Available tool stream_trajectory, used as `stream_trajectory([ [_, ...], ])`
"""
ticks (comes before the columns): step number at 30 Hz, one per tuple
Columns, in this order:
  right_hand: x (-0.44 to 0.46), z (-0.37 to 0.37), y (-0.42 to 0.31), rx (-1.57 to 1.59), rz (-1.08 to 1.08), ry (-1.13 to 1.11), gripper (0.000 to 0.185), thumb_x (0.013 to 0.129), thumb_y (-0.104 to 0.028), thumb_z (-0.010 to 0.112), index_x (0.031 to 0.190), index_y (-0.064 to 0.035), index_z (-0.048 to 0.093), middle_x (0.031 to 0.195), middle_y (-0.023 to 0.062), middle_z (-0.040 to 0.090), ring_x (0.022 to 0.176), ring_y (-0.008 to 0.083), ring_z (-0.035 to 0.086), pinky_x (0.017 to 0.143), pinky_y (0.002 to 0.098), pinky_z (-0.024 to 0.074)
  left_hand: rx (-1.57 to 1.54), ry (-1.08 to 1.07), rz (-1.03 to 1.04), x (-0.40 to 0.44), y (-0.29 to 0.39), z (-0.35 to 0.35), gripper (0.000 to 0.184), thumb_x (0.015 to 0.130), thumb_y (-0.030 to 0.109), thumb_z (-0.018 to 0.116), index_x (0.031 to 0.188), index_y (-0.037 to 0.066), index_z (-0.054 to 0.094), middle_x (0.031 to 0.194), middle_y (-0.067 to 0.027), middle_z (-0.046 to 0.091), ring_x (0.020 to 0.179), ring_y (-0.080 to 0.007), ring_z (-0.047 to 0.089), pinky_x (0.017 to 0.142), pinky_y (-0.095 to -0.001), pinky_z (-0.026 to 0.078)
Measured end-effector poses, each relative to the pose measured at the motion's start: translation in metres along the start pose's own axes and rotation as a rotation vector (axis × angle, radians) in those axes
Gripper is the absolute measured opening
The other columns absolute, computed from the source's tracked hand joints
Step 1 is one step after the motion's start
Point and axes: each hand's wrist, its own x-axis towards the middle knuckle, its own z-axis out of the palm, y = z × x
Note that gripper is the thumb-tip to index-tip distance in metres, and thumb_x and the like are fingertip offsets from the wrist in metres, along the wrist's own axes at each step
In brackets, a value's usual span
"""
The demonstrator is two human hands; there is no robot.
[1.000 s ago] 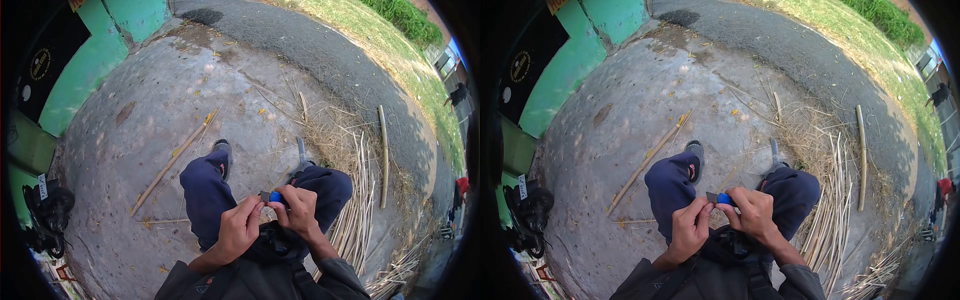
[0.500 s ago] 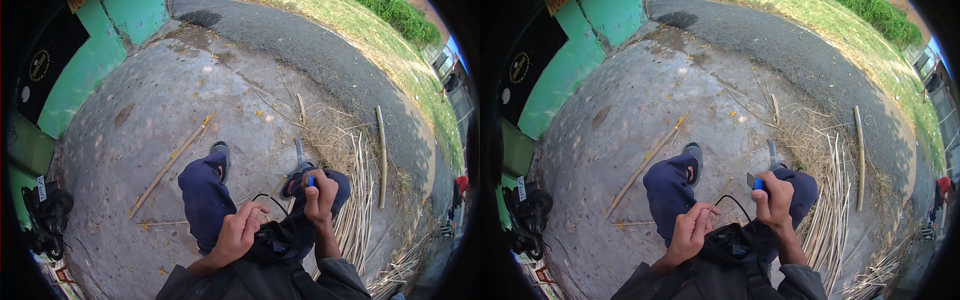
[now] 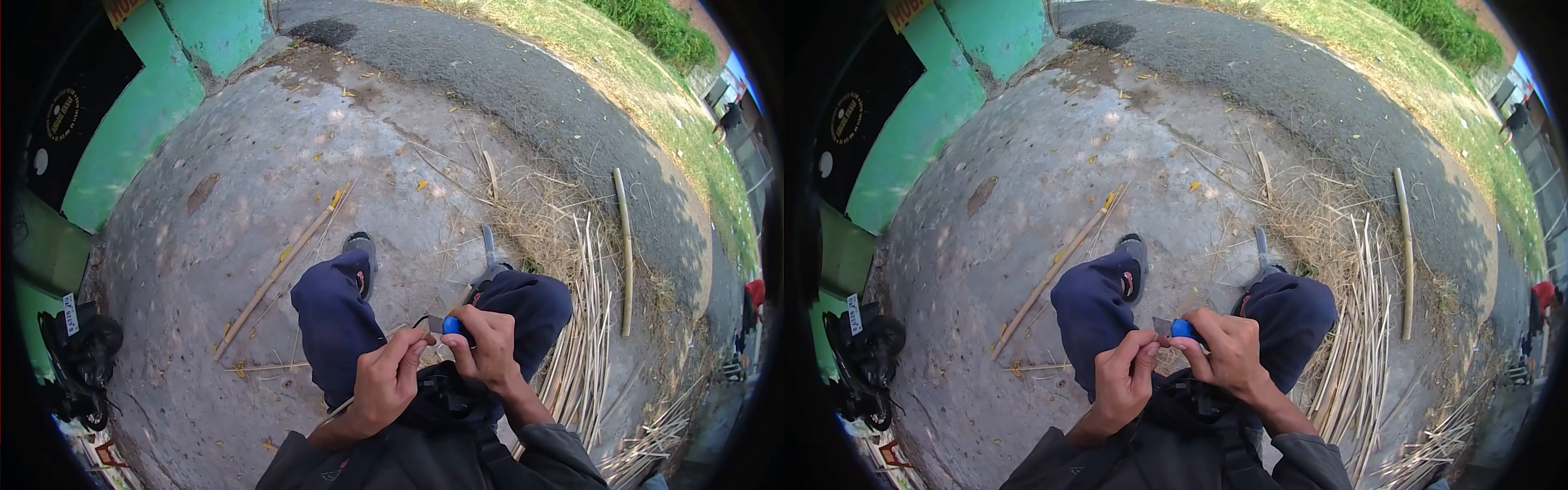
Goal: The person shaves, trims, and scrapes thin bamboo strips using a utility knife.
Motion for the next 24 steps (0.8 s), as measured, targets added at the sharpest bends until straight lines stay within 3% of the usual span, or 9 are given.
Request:
stream_trajectory([
  [7,0.0006,-0.0023,0.0003,0.015,-0.012,-0.028,0.027,0.094,-0.031,0.077,0.097,-0.0058,0.068,0.072,0.0077,0.065,0.057,0.0268,0.066,0.052,0.0361,0.0492,-0.094,-0.107,-0.108,-0.0021,-0.0007,-0.0036,0.009,0.107,0.003,0.058,0.112,0.001,0.066,0.093,-0.0138,0.076,0.071,-0.0231,0.074,0.062,-0.0303,0.053],
  [12,-0.0007,-0.0006,0.0015,-0.015,-0.01,-0.04,0.027,0.093,-0.032,0.078,0.095,-0.0063,0.068,0.072,0.0073,0.065,0.057,0.0268,0.066,0.051,0.0359,0.049,0.008,0.028,0.03,-0.0012,-0.0017,0.0007,0.008,0.105,0.002,0.06,0.111,0.001,0.065,0.093,-0.0155,0.075,0.073,-0.029,0.076,0.061,-0.0341,0.055],
  [15,-0.0006,0.0018,0.0026,-0.03,-0.017,-0.014,0.028,0.093,-0.033,0.079,0.094,-0.0067,0.068,0.073,0.007,0.065,0.057,0.0268,0.066,0.051,0.0363,0.0491,0.024,0.011,0.013,-0.0028,-0.0008,-0.0003,0.008,0.104,0.002,0.062,0.11,0.001,0.066,0.092,-0.0168,0.075,0.074,-0.0317,0.076,0.061,-0.0353,0.055],
  [24,0.0043,0.0031,0.005,-0.184,-0.071,0.035,0.031,0.091,-0.034,0.08,0.096,-0.0066,0.068,0.075,0.0062,0.067,0.059,0.0262,0.066,0.052,0.036,0.0482,0.057,0.062,0.055,0.0027,-0.0016,-0.0017,0.008,0.104,0.003,0.063,0.111,0.001,0.067,0.09,-0.0171,0.074,0.071,-0.0317,0.074,0.059,-0.0343,0.054],
])
